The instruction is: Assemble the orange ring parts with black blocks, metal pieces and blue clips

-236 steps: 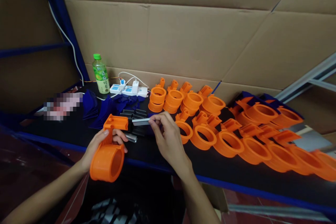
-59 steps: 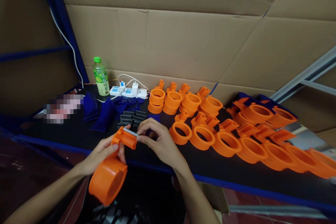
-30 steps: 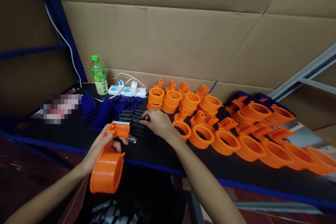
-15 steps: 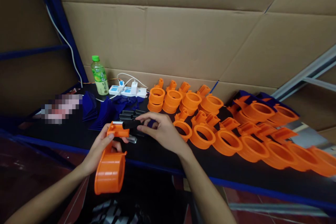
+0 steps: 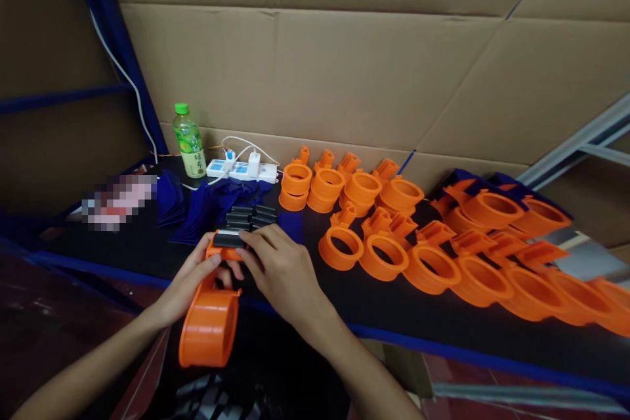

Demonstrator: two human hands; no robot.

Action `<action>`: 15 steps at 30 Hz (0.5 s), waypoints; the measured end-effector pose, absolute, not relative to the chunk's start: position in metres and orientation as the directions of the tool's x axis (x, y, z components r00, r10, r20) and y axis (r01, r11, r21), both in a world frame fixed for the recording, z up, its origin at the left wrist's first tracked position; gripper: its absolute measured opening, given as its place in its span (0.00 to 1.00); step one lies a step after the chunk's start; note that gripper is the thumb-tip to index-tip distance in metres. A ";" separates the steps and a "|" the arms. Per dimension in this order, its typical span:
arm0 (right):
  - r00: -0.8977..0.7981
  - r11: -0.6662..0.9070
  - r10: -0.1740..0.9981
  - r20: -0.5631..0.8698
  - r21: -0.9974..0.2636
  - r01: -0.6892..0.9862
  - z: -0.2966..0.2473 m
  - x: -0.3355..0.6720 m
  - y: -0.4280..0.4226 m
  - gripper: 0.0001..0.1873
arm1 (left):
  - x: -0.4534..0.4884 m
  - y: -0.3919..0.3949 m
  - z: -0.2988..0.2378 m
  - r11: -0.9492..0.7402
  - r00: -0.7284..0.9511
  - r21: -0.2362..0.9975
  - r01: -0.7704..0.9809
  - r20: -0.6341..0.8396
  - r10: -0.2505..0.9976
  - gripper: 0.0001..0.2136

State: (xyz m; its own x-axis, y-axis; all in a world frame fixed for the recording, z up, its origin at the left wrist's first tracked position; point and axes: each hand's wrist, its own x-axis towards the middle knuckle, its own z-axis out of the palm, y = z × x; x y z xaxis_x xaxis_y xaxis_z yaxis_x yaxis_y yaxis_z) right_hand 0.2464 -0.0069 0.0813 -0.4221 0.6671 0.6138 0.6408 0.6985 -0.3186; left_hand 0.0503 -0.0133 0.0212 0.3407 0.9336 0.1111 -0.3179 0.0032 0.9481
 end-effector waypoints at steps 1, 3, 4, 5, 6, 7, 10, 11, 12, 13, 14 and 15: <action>-0.424 0.697 0.667 0.613 -0.313 0.645 0.081 0.247 -0.007 0.13 | 0.050 -0.013 0.021 0.002 0.343 0.948 -0.319 0.113 0.932 0.17; -0.432 0.694 0.675 0.598 -0.318 0.646 0.082 0.248 -0.009 0.14 | 0.050 -0.013 0.020 0.007 0.350 0.942 -0.336 0.118 0.930 0.17; -0.438 0.697 0.680 0.588 -0.332 0.636 0.084 0.249 -0.009 0.15 | 0.049 -0.013 0.020 0.019 0.354 0.934 -0.356 0.116 0.928 0.17; -0.446 0.702 0.684 0.577 -0.356 0.616 0.085 0.250 -0.010 0.17 | 0.049 -0.013 0.020 0.038 0.360 0.924 -0.380 0.110 0.926 0.17; -0.452 0.708 0.689 0.567 -0.390 0.589 0.086 0.252 -0.011 0.18 | 0.049 -0.012 0.020 0.063 0.367 0.911 -0.408 0.100 0.925 0.17; -0.449 0.709 0.695 0.561 -0.429 0.560 0.088 0.254 -0.011 0.19 | 0.048 -0.011 0.022 0.095 0.377 0.896 -0.434 0.085 0.922 0.18; -0.383 0.656 0.747 0.544 -0.509 0.557 0.091 0.263 -0.007 0.16 | 0.045 -0.008 0.027 0.243 0.438 0.847 -0.474 -0.012 0.899 0.20; -0.350 0.621 0.770 0.533 -0.505 0.599 0.092 0.268 -0.004 0.15 | 0.044 -0.008 0.029 0.299 0.466 0.828 -0.475 -0.052 0.883 0.21; -0.319 0.580 0.793 0.519 -0.482 0.657 0.092 0.273 0.000 0.14 | 0.043 -0.007 0.031 0.352 0.497 0.808 -0.472 -0.086 0.863 0.22; -0.301 0.534 0.814 0.496 -0.439 0.722 0.093 0.278 0.005 0.15 | 0.041 -0.007 0.032 0.395 0.526 0.791 -0.467 -0.110 0.843 0.24; -0.294 0.488 0.835 0.465 -0.380 0.786 0.093 0.283 0.010 0.15 | 0.040 -0.006 0.032 0.423 0.550 0.778 -0.464 -0.121 0.826 0.26; -0.291 0.443 0.856 0.428 -0.314 0.840 0.093 0.288 0.015 0.16 | 0.039 -0.006 0.032 0.439 0.570 0.771 -0.461 -0.122 0.813 0.27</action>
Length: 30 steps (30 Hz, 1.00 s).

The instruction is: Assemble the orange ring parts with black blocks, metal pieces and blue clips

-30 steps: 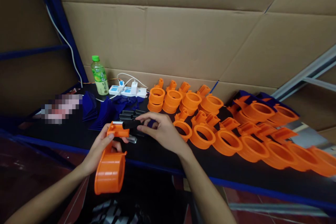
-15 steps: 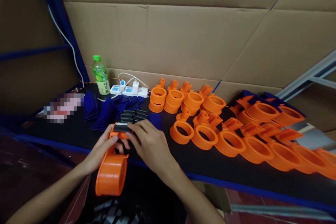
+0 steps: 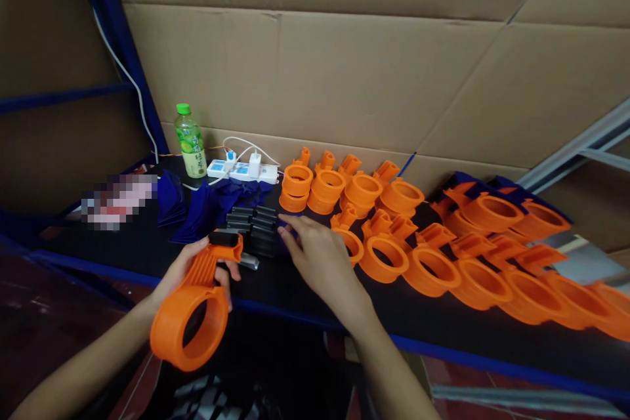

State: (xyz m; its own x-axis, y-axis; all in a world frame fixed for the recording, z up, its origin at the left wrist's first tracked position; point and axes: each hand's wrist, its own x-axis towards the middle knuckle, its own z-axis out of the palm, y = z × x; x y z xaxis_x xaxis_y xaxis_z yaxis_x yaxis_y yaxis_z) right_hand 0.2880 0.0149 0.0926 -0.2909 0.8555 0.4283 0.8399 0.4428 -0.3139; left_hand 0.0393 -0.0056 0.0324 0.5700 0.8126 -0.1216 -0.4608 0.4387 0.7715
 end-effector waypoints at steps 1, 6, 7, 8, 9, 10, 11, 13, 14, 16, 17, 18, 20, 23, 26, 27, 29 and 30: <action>-0.289 0.405 0.873 0.391 -0.253 0.879 0.092 0.292 0.020 0.16 | 0.038 -0.005 0.032 0.449 0.587 0.769 -0.456 -0.120 0.801 0.29; -0.310 0.354 0.914 0.262 -0.144 0.924 0.096 0.290 0.036 0.16 | 0.037 -0.003 0.028 0.479 0.575 0.762 -0.437 -0.173 0.800 0.27; -0.321 0.355 0.918 0.232 -0.120 0.927 0.098 0.286 0.039 0.16 | 0.038 -0.003 0.028 0.466 0.550 0.764 -0.447 -0.177 0.816 0.24; -0.329 0.352 0.922 0.202 -0.090 0.932 0.102 0.282 0.043 0.17 | 0.039 -0.003 0.028 0.446 0.524 0.770 -0.456 -0.172 0.834 0.21; -0.337 0.351 0.925 0.175 -0.058 0.934 0.105 0.276 0.048 0.17 | 0.040 -0.004 0.028 0.421 0.502 0.780 -0.463 -0.161 0.850 0.18; -0.345 0.354 0.926 0.155 -0.032 0.935 0.109 0.270 0.055 0.17 | 0.041 -0.004 0.028 0.399 0.485 0.790 -0.465 -0.150 0.862 0.16; -0.356 0.361 0.924 0.139 -0.013 0.933 0.113 0.264 0.063 0.17 | 0.041 -0.004 0.028 0.388 0.476 0.798 -0.461 -0.147 0.867 0.15; -0.377 0.380 0.918 0.122 0.005 0.925 0.118 0.253 0.082 0.17 | 0.041 -0.003 0.028 0.390 0.470 0.803 -0.450 -0.159 0.869 0.16; -0.388 0.390 0.914 0.115 0.009 0.921 0.120 0.247 0.092 0.16 | 0.041 -0.003 0.028 0.394 0.467 0.801 -0.450 -0.165 0.869 0.17; -0.402 0.402 0.911 0.096 0.018 0.915 0.123 0.239 0.114 0.14 | 0.041 -0.003 0.028 0.388 0.463 0.799 -0.459 -0.158 0.872 0.18; -0.400 0.400 0.912 0.086 0.022 0.916 0.123 0.235 0.125 0.14 | 0.041 -0.003 0.028 0.375 0.463 0.802 -0.465 -0.142 0.875 0.17; -0.394 0.394 0.916 0.077 0.027 0.919 0.122 0.232 0.134 0.13 | 0.041 -0.003 0.028 0.356 0.460 0.806 -0.473 -0.119 0.880 0.17; -0.378 0.376 0.924 0.059 0.036 0.926 0.120 0.227 0.149 0.14 | 0.042 -0.005 0.028 0.314 0.450 0.813 -0.491 -0.072 0.890 0.14; -0.360 0.358 0.932 0.038 0.045 0.933 0.111 0.220 0.163 0.18 | 0.043 -0.007 0.029 0.275 0.436 0.818 -0.505 -0.033 0.899 0.11; -0.347 0.345 0.937 0.041 0.048 0.937 0.100 0.215 0.166 0.19 | 0.043 -0.008 0.028 0.266 0.448 0.830 -0.490 -0.022 0.894 0.11; -0.342 0.340 0.938 0.048 0.048 0.939 0.098 0.213 0.166 0.19 | 0.043 -0.007 0.027 0.266 0.455 0.834 -0.483 -0.020 0.890 0.10; -0.334 0.332 0.940 0.069 0.041 0.943 0.095 0.212 0.166 0.20 | 0.043 -0.007 0.027 0.267 0.464 0.839 -0.475 -0.020 0.886 0.10; -0.329 0.327 0.941 0.084 0.035 0.944 0.095 0.212 0.165 0.20 | 0.043 -0.007 0.027 0.267 0.464 0.839 -0.474 -0.021 0.886 0.09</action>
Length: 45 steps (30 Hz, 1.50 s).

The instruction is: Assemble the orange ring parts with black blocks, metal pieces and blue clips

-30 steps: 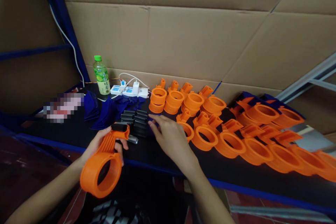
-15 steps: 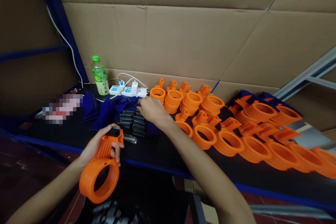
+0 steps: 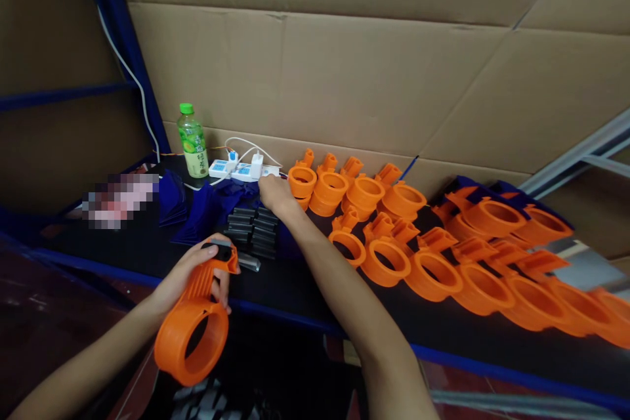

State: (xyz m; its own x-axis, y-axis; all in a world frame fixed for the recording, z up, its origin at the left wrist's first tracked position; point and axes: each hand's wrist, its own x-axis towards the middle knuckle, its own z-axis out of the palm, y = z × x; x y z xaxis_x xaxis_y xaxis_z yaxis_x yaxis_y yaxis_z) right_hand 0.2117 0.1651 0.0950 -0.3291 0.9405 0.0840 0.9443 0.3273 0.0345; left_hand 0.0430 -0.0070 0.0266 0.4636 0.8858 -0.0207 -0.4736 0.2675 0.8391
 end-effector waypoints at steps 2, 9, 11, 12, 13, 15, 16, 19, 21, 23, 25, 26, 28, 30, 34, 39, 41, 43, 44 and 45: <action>-0.315 0.316 0.940 0.127 0.018 0.949 0.100 0.213 0.164 0.16 | 0.043 -0.007 0.027 0.262 0.449 0.837 -0.481 -0.022 0.893 0.09; -0.301 0.341 0.899 0.318 -0.075 0.937 0.129 0.228 0.122 0.12 | 0.046 -0.008 0.028 0.262 0.374 0.811 -0.523 -0.058 0.926 0.11; -0.317 0.386 0.876 0.363 -0.134 0.913 0.127 0.229 0.094 0.10 | 0.048 -0.008 0.030 0.254 0.340 0.809 -0.530 -0.071 0.938 0.12; -0.320 0.418 0.861 0.395 -0.191 0.888 0.123 0.228 0.079 0.09 | 0.049 -0.009 0.032 0.245 0.320 0.808 -0.536 -0.074 0.944 0.12; -0.319 0.448 0.848 0.422 -0.252 0.858 0.119 0.226 0.064 0.07 | 0.050 -0.009 0.033 0.235 0.299 0.806 -0.543 -0.075 0.951 0.12; -0.337 0.517 0.825 0.455 -0.362 0.776 0.109 0.221 0.036 0.04 | 0.051 -0.009 0.036 0.216 0.267 0.801 -0.558 -0.073 0.961 0.15; -0.348 0.544 0.815 0.464 -0.403 0.736 0.105 0.218 0.025 0.04 | 0.051 -0.010 0.037 0.212 0.261 0.800 -0.561 -0.072 0.963 0.17; -0.322 0.582 0.794 0.516 -0.492 0.648 0.097 0.213 0.004 0.04 | 0.051 -0.010 0.037 0.211 0.267 0.805 -0.554 -0.069 0.961 0.23; -0.291 0.591 0.791 0.538 -0.551 0.589 0.096 0.214 -0.001 0.07 | 0.050 -0.010 0.036 0.208 0.270 0.807 -0.552 -0.062 0.961 0.24; -0.306 0.597 0.799 0.518 -0.617 0.513 0.096 0.217 -0.001 0.11 | 0.050 -0.009 0.035 0.209 0.274 0.807 -0.552 -0.061 0.960 0.24; -0.347 0.591 0.806 0.479 -0.671 0.447 0.094 0.221 -0.002 0.14 | 0.050 -0.009 0.034 0.216 0.278 0.809 -0.547 -0.068 0.958 0.22; -0.370 0.590 0.805 0.463 -0.688 0.423 0.093 0.223 -0.002 0.16 | 0.050 -0.008 0.033 0.219 0.280 0.811 -0.542 -0.071 0.957 0.21; -0.399 0.594 0.797 0.453 -0.704 0.389 0.089 0.226 -0.003 0.19 | 0.049 -0.008 0.033 0.220 0.283 0.816 -0.535 -0.073 0.956 0.18; -0.402 0.607 0.787 0.469 -0.705 0.367 0.083 0.228 -0.004 0.21 | 0.048 -0.008 0.033 0.223 0.294 0.818 -0.529 -0.070 0.953 0.18; -0.362 0.616 0.785 0.503 -0.701 0.360 0.072 0.230 -0.008 0.20 | 0.048 -0.009 0.033 0.240 0.322 0.810 -0.535 -0.067 0.944 0.17; -0.331 0.613 0.788 0.519 -0.708 0.351 0.066 0.231 -0.016 0.17 | 0.049 -0.009 0.033 0.255 0.338 0.801 -0.542 -0.070 0.938 0.15; -0.339 0.626 0.778 0.529 -0.702 0.341 0.066 0.231 -0.016 0.17 | 0.049 -0.009 0.033 0.259 0.348 0.807 -0.531 -0.072 0.935 0.15; -0.341 0.638 0.769 0.541 -0.689 0.344 0.065 0.231 -0.015 0.17 | 0.048 -0.008 0.032 0.269 0.357 0.813 -0.517 -0.081 0.931 0.15; -0.342 0.643 0.765 0.546 -0.681 0.351 0.064 0.232 -0.013 0.17 | 0.048 -0.007 0.032 0.277 0.361 0.814 -0.511 -0.089 0.928 0.16; -0.345 0.648 0.761 0.550 -0.671 0.360 0.062 0.232 -0.012 0.17 | 0.047 -0.007 0.032 0.287 0.368 0.814 -0.505 -0.098 0.925 0.16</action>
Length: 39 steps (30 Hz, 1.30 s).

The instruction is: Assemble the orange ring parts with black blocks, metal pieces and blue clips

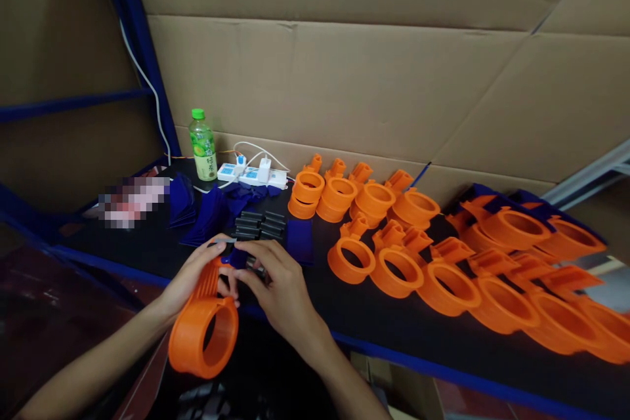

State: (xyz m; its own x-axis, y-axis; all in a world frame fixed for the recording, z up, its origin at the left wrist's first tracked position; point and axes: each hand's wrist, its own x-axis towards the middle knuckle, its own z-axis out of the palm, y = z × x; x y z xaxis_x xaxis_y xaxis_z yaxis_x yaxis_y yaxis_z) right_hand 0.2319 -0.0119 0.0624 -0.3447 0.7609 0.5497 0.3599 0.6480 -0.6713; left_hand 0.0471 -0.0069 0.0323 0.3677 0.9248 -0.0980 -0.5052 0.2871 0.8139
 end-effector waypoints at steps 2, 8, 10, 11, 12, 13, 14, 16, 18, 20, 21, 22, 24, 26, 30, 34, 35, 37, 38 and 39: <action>-0.351 0.659 0.752 0.558 -0.651 0.378 0.060 0.233 -0.009 0.17 | 0.046 -0.007 0.032 0.303 0.386 0.811 -0.501 -0.104 0.917 0.16; -0.401 0.729 0.682 0.612 -0.610 0.310 0.056 0.238 -0.004 0.15 | 0.044 -0.009 0.031 0.290 0.417 0.836 -0.466 -0.081 0.905 0.14; -0.425 0.748 0.660 0.619 -0.590 0.302 0.057 0.240 -0.004 0.14 | 0.045 -0.011 0.032 0.272 0.420 0.852 -0.448 -0.069 0.905 0.13; -0.436 0.756 0.652 0.620 -0.577 0.310 0.058 0.241 -0.004 0.14 | 0.045 -0.011 0.032 0.260 0.418 0.858 -0.442 -0.059 0.907 0.13; -0.445 0.762 0.646 0.621 -0.562 0.322 0.058 0.242 -0.004 0.13 | 0.045 -0.012 0.033 0.246 0.416 0.865 -0.437 -0.048 0.908 0.12; -0.456 0.767 0.640 0.619 -0.546 0.336 0.058 0.242 -0.004 0.13 | 0.045 -0.013 0.033 0.235 0.418 0.872 -0.429 -0.038 0.908 0.12; -0.467 0.773 0.633 0.617 -0.530 0.349 0.058 0.243 -0.004 0.13 | 0.045 -0.014 0.033 0.225 0.420 0.879 -0.421 -0.031 0.907 0.12; -0.485 0.783 0.622 0.615 -0.501 0.369 0.058 0.245 -0.004 0.14 | 0.045 -0.015 0.034 0.212 0.421 0.888 -0.409 -0.022 0.907 0.11; -0.494 0.791 0.611 0.618 -0.477 0.382 0.057 0.247 -0.004 0.15 | 0.045 -0.015 0.033 0.220 0.424 0.884 -0.411 -0.028 0.905 0.12; -0.505 0.795 0.606 0.614 -0.463 0.391 0.057 0.248 -0.004 0.15 | 0.045 -0.015 0.032 0.243 0.439 0.874 -0.421 -0.038 0.898 0.12; -0.510 0.795 0.606 0.610 -0.458 0.397 0.058 0.249 -0.003 0.15 | 0.045 -0.014 0.032 0.254 0.451 0.870 -0.421 -0.042 0.892 0.13; -0.512 0.795 0.607 0.608 -0.453 0.404 0.058 0.249 -0.003 0.15 | 0.045 -0.014 0.032 0.262 0.460 0.869 -0.421 -0.045 0.887 0.13; -0.501 0.792 0.610 0.614 -0.446 0.418 0.057 0.249 -0.003 0.15 | 0.045 -0.013 0.032 0.269 0.470 0.866 -0.422 -0.045 0.882 0.13; -0.479 0.788 0.612 0.629 -0.443 0.427 0.055 0.247 -0.003 0.15 | 0.045 -0.013 0.032 0.273 0.471 0.860 -0.430 -0.044 0.881 0.12; -0.436 0.782 0.619 0.653 -0.458 0.424 0.050 0.240 -0.007 0.14 | 0.043 -0.012 0.030 0.268 0.476 0.858 -0.437 -0.032 0.879 0.11; -0.364 0.765 0.630 0.686 -0.466 0.445 0.046 0.230 -0.013 0.14 | 0.042 -0.015 0.026 0.275 0.501 0.838 -0.471 -0.003 0.866 0.11; -0.350 0.763 0.630 0.693 -0.470 0.444 0.046 0.228 -0.015 0.14 | 0.042 -0.015 0.025 0.283 0.505 0.825 -0.489 0.003 0.863 0.12; -0.324 0.759 0.632 0.704 -0.478 0.442 0.047 0.225 -0.017 0.15 | 0.043 -0.016 0.024 0.311 0.505 0.787 -0.533 0.001 0.863 0.13; -0.316 0.758 0.632 0.708 -0.479 0.442 0.049 0.224 -0.019 0.17 | 0.044 -0.017 0.023 0.326 0.506 0.764 -0.556 0.000 0.863 0.14; -0.308 0.758 0.630 0.713 -0.478 0.443 0.051 0.224 -0.020 0.17 | 0.045 -0.017 0.023 0.337 0.511 0.746 -0.574 0.004 0.860 0.15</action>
State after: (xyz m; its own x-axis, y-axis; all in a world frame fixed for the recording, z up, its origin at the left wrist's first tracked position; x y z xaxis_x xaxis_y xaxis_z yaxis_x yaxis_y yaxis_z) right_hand 0.2239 -0.0202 0.0512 -0.3083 0.6300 0.7128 0.4431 0.7581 -0.4784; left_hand 0.0450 -0.0168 0.0228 0.5106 0.8598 0.0045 -0.5743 0.3372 0.7460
